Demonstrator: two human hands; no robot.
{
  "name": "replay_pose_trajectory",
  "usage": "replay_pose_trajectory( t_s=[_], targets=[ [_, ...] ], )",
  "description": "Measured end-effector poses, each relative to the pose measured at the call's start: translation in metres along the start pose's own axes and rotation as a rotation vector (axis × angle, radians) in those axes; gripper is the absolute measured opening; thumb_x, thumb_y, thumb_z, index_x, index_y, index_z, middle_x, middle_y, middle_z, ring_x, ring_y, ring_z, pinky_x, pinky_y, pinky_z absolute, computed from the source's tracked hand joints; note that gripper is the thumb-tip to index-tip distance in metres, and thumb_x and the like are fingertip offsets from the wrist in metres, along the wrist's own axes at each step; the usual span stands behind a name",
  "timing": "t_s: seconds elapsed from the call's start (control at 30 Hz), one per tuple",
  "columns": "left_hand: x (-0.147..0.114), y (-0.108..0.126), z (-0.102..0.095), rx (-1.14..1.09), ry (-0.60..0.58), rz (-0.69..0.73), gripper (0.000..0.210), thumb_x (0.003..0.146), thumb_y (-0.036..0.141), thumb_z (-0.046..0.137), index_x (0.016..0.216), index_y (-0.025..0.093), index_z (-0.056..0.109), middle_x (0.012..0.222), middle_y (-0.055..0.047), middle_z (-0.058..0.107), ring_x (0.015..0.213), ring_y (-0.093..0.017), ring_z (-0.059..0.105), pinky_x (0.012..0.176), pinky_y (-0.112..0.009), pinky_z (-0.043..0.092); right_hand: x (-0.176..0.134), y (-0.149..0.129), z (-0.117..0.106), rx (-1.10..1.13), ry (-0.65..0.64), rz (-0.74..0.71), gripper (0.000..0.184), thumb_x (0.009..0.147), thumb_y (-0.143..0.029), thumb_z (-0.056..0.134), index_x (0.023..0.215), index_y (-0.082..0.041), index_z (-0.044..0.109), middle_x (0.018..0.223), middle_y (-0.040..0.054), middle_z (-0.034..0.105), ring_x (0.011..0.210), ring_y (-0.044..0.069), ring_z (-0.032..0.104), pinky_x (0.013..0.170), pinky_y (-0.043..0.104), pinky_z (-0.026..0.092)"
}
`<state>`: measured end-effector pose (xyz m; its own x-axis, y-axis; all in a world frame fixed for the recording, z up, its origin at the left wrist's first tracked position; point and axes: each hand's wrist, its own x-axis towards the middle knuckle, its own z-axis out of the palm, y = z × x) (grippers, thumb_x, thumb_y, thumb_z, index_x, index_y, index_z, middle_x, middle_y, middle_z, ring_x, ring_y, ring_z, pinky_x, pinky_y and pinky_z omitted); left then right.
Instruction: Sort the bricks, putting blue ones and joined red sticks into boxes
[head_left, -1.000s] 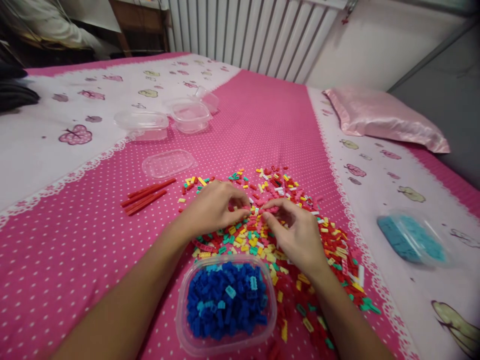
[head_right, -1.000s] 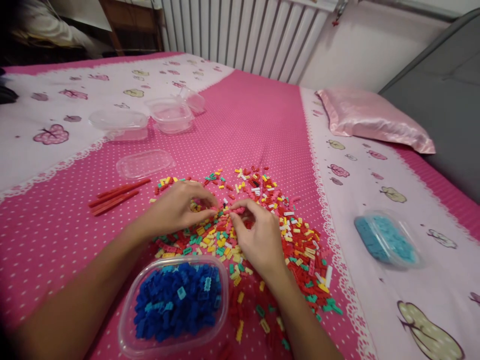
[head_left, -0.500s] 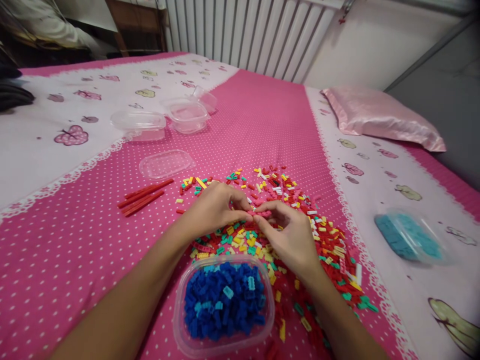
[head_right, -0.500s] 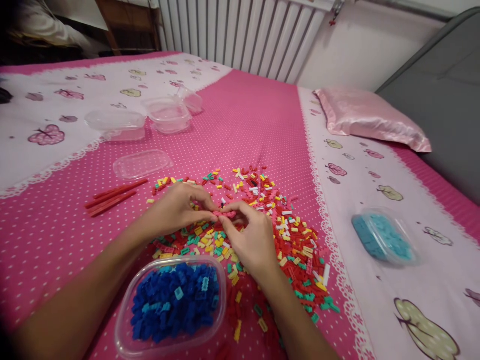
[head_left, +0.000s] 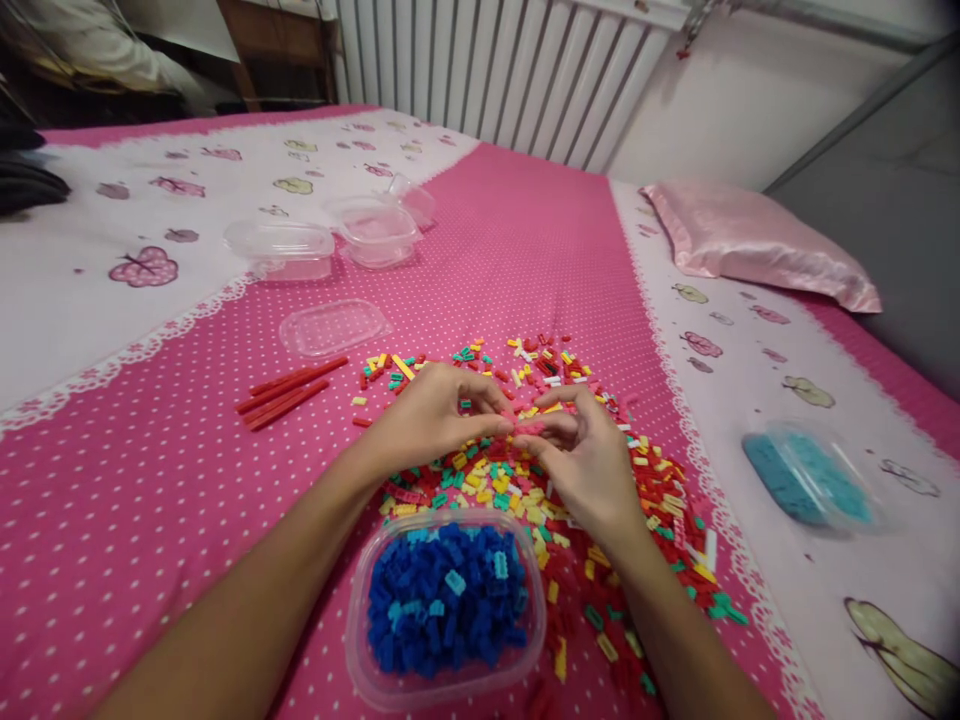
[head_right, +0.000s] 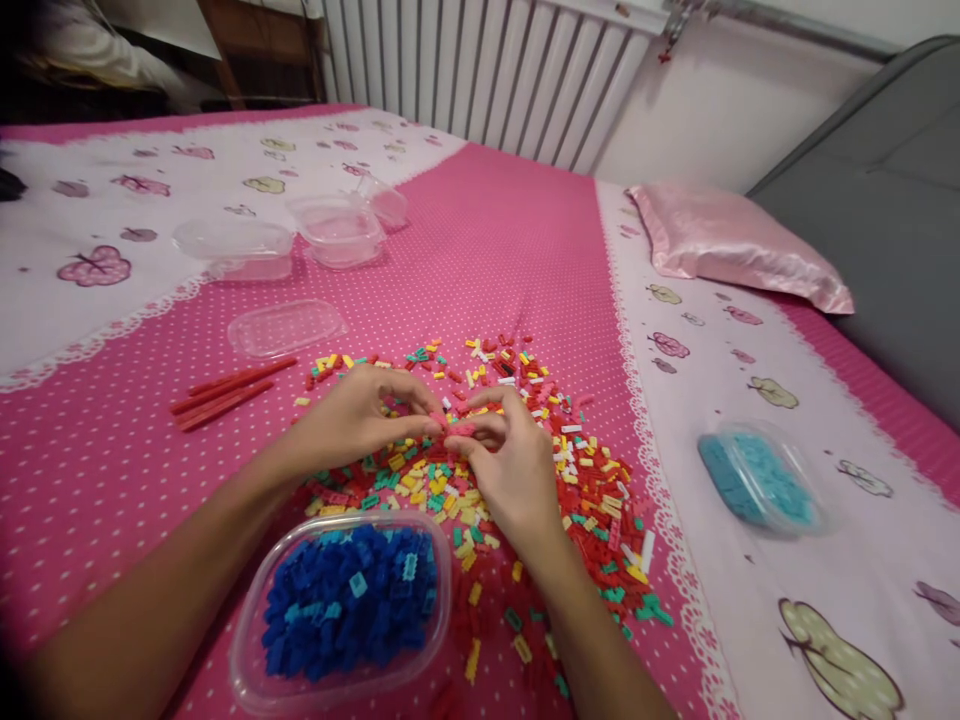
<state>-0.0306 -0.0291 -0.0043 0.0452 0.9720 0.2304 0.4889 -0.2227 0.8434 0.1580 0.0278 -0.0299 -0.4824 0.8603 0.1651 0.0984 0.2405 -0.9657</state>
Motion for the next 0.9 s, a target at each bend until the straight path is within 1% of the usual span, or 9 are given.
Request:
replay_pose_trajectory(
  t_s=[0.1, 0.23, 0.37, 0.5, 0.6, 0.7, 0.8, 0.83, 0.9],
  targets=[
    [0.000, 0.001, 0.000, -0.002, -0.029, -0.011, 0.003, 0.080, 0.017, 0.075, 0.081, 0.015, 0.078, 0.077, -0.002, 0.077, 0.070, -0.014, 0.068, 0.066, -0.022, 0.048, -0.002, -0.001, 0.001, -0.051, -0.007, -0.013, 0.031, 0.075, -0.026, 0.080, 0.091, -0.026, 0.053, 0.069, -0.0052, 0.071, 0.065, 0.016, 0.071, 0.060, 0.025, 0.051],
    [0.000, -0.001, 0.000, -0.032, -0.065, -0.034, 0.005, 0.078, 0.019, 0.076, 0.077, 0.014, 0.076, 0.072, -0.002, 0.075, 0.064, -0.013, 0.065, 0.060, -0.021, 0.046, -0.003, -0.004, 0.002, -0.095, -0.012, -0.064, 0.027, 0.076, -0.023, 0.078, 0.084, -0.025, 0.052, 0.065, -0.0074, 0.065, 0.061, 0.014, 0.069, 0.055, 0.023, 0.048],
    [0.000, -0.006, -0.001, -0.152, -0.129, -0.078, 0.015, 0.076, 0.027, 0.078, 0.072, 0.014, 0.073, 0.067, -0.001, 0.072, 0.059, -0.011, 0.060, 0.055, -0.020, 0.042, -0.003, -0.004, 0.002, -0.113, -0.019, -0.114, 0.027, 0.076, -0.022, 0.077, 0.082, -0.025, 0.051, 0.066, -0.0082, 0.061, 0.060, 0.013, 0.067, 0.053, 0.021, 0.046],
    [0.000, -0.010, 0.000, -0.210, -0.183, -0.098, 0.021, 0.076, 0.032, 0.080, 0.069, 0.013, 0.071, 0.061, 0.001, 0.067, 0.055, -0.010, 0.056, 0.051, -0.019, 0.038, -0.002, -0.001, 0.002, -0.118, -0.054, -0.095, 0.031, 0.076, -0.024, 0.079, 0.084, -0.025, 0.049, 0.066, -0.0079, 0.064, 0.060, 0.014, 0.067, 0.055, 0.022, 0.047],
    [0.000, -0.009, -0.003, -0.070, -0.144, -0.019, 0.015, 0.082, 0.029, 0.074, 0.080, 0.014, 0.073, 0.072, -0.001, 0.072, 0.065, -0.012, 0.062, 0.061, -0.021, 0.044, -0.001, -0.001, -0.001, -0.085, -0.080, -0.058, 0.032, 0.076, -0.028, 0.079, 0.091, -0.026, 0.052, 0.070, -0.0055, 0.070, 0.065, 0.016, 0.070, 0.060, 0.025, 0.051],
    [0.000, -0.007, -0.011, 0.084, -0.055, 0.031, 0.014, 0.087, 0.029, 0.068, 0.088, 0.016, 0.073, 0.082, -0.002, 0.074, 0.076, -0.014, 0.065, 0.071, -0.023, 0.046, 0.002, -0.003, -0.010, -0.200, -0.052, -0.093, 0.031, 0.077, -0.030, 0.080, 0.098, -0.025, 0.058, 0.088, -0.0005, 0.075, 0.064, 0.015, 0.067, 0.063, 0.029, 0.051],
    [0.000, -0.006, -0.021, 0.157, 0.092, -0.039, 0.009, 0.084, 0.023, 0.065, 0.082, 0.015, 0.068, 0.077, 0.000, 0.071, 0.070, -0.012, 0.063, 0.066, -0.023, 0.045, 0.005, -0.006, -0.018, -0.409, -0.023, -0.157, 0.013, 0.085, -0.026, 0.072, 0.096, -0.023, 0.066, 0.091, 0.0017, 0.074, 0.062, 0.014, 0.061, 0.065, 0.031, 0.049],
    [0.000, -0.006, -0.023, 0.173, 0.137, -0.065, 0.007, 0.082, 0.022, 0.064, 0.080, 0.015, 0.066, 0.074, 0.001, 0.069, 0.067, -0.012, 0.061, 0.064, -0.023, 0.043, 0.005, -0.006, -0.019, -0.461, -0.048, -0.177, 0.007, 0.088, -0.023, 0.068, 0.095, -0.022, 0.068, 0.090, 0.0020, 0.073, 0.065, 0.015, 0.061, 0.069, 0.033, 0.049],
    [-0.001, -0.006, -0.025, 0.181, 0.194, -0.103, 0.005, 0.080, 0.020, 0.063, 0.079, 0.015, 0.063, 0.071, 0.001, 0.067, 0.064, -0.012, 0.059, 0.060, -0.023, 0.041, 0.004, -0.006, -0.018, -0.531, -0.168, -0.219, 0.007, 0.092, -0.021, 0.064, 0.096, -0.023, 0.071, 0.091, 0.0030, 0.072, 0.079, 0.019, 0.064, 0.079, 0.036, 0.049]
  ],
)
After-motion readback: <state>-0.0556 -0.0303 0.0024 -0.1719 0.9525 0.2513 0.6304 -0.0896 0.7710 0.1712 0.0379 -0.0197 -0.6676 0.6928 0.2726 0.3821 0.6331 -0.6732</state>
